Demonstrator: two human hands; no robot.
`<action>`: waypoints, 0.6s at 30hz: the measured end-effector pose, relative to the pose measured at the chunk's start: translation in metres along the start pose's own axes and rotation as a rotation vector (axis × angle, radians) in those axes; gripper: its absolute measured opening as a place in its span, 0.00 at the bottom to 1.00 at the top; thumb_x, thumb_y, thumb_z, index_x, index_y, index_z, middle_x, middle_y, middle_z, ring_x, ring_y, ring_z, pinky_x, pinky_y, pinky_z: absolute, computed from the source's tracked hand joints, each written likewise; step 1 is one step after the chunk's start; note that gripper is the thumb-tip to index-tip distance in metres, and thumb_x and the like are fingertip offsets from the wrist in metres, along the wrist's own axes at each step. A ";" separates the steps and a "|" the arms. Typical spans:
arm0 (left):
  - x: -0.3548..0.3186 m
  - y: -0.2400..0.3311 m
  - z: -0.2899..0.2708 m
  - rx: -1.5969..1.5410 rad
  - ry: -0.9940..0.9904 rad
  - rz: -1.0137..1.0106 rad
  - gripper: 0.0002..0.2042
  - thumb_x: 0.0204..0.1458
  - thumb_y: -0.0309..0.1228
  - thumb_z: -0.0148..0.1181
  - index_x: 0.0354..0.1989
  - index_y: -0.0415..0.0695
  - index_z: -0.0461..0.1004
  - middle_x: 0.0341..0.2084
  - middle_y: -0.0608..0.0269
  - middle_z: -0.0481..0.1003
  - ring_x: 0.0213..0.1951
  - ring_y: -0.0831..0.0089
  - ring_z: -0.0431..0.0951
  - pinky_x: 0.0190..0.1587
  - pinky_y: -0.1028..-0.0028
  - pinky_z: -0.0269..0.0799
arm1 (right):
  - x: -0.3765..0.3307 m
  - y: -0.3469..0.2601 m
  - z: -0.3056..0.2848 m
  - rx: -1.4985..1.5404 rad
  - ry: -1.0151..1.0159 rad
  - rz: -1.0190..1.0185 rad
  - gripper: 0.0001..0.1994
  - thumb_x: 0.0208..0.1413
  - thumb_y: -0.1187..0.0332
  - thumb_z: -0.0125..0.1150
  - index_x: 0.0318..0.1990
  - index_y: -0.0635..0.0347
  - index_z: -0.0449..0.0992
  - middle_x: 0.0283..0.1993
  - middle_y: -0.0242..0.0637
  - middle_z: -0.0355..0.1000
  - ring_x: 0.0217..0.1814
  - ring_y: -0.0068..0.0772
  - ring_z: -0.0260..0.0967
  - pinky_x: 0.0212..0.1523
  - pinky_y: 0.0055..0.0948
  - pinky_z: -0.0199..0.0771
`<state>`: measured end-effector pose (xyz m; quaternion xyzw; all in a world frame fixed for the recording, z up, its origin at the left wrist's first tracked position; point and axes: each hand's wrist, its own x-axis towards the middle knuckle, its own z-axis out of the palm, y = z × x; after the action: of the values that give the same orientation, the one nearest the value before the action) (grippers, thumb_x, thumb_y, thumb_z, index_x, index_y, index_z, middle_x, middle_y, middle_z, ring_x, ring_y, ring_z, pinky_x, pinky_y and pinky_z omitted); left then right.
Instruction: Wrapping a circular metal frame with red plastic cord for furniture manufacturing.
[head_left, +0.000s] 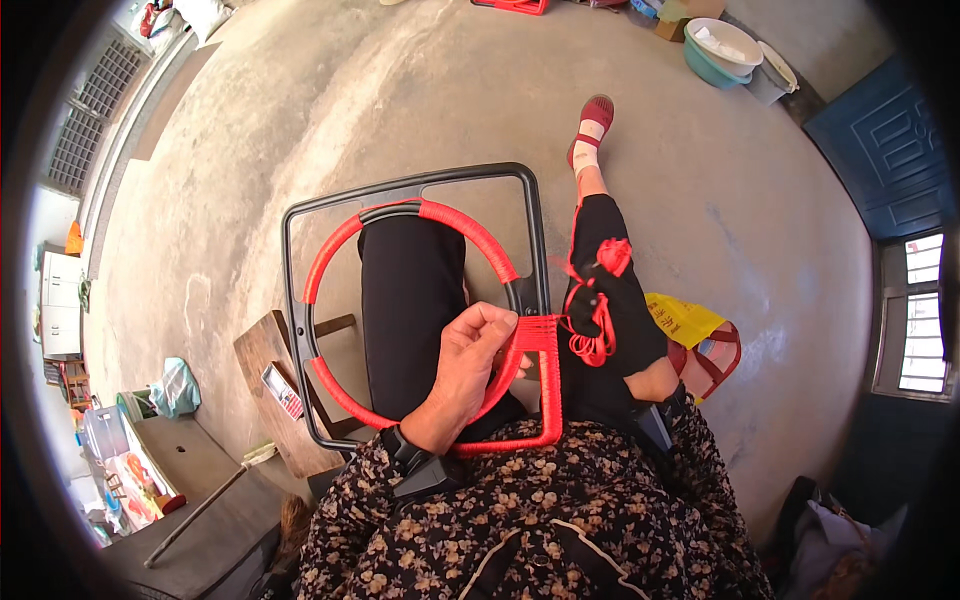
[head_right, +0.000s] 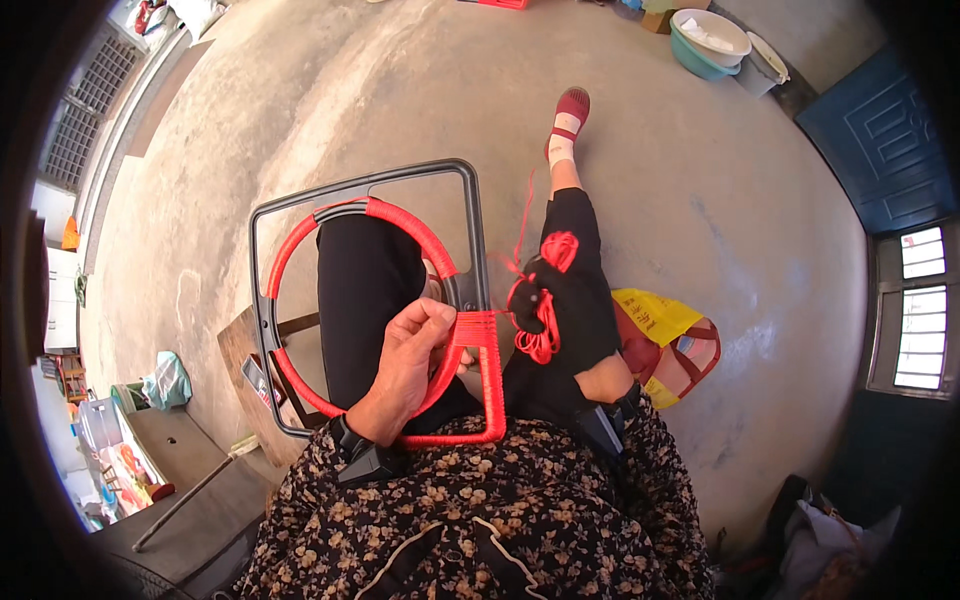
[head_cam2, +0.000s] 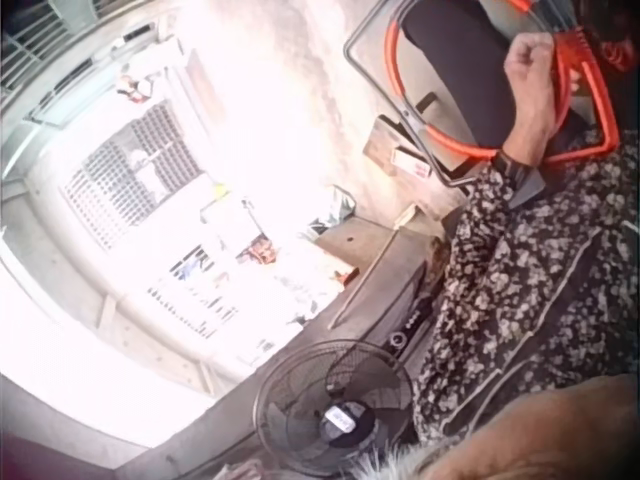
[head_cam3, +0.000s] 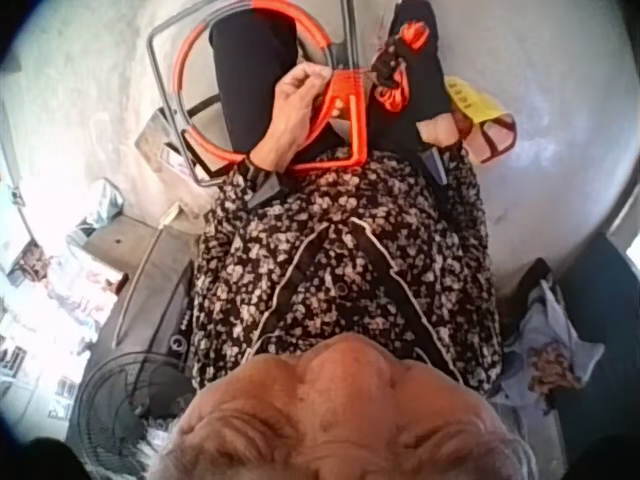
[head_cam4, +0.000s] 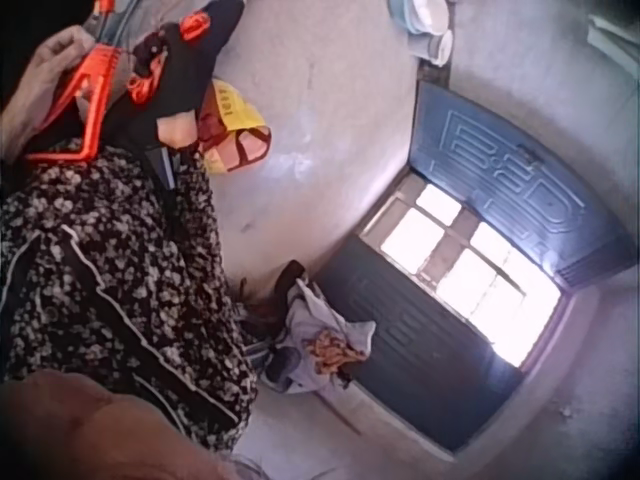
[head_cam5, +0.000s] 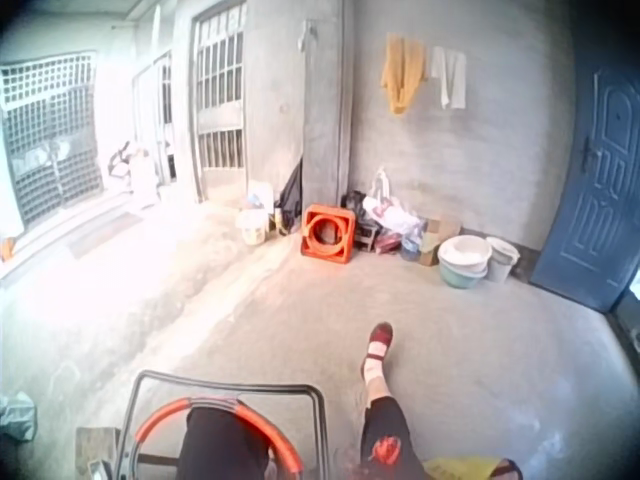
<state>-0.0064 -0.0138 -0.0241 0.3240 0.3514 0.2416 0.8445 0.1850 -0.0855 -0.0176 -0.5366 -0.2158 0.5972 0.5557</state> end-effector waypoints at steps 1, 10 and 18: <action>0.001 -0.001 0.001 0.002 0.000 0.006 0.08 0.58 0.33 0.55 0.34 0.40 0.70 0.23 0.62 0.76 0.20 0.77 0.77 0.20 0.81 0.75 | 0.001 0.000 0.001 0.044 0.011 0.021 0.05 0.56 0.67 0.55 0.34 0.58 0.72 0.25 0.30 0.67 0.26 0.17 0.64 0.23 0.19 0.59; -0.001 -0.004 -0.004 0.018 -0.017 -0.024 0.08 0.58 0.34 0.55 0.33 0.42 0.69 0.24 0.61 0.76 0.20 0.75 0.77 0.21 0.79 0.75 | -0.008 -0.003 0.006 -0.365 -0.008 0.112 0.06 0.56 0.66 0.55 0.37 0.58 0.72 0.26 0.27 0.68 0.22 0.15 0.62 0.19 0.17 0.57; -0.003 -0.004 -0.005 0.052 -0.058 -0.036 0.08 0.58 0.32 0.56 0.31 0.40 0.71 0.21 0.63 0.75 0.20 0.78 0.77 0.20 0.81 0.73 | -0.012 0.018 -0.016 -0.287 0.126 -0.005 0.09 0.58 0.64 0.53 0.39 0.59 0.72 0.24 0.27 0.67 0.21 0.15 0.62 0.19 0.17 0.58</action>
<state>-0.0113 -0.0163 -0.0287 0.3463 0.3385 0.2078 0.8499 0.1892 -0.1066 -0.0337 -0.6463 -0.2652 0.5240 0.4871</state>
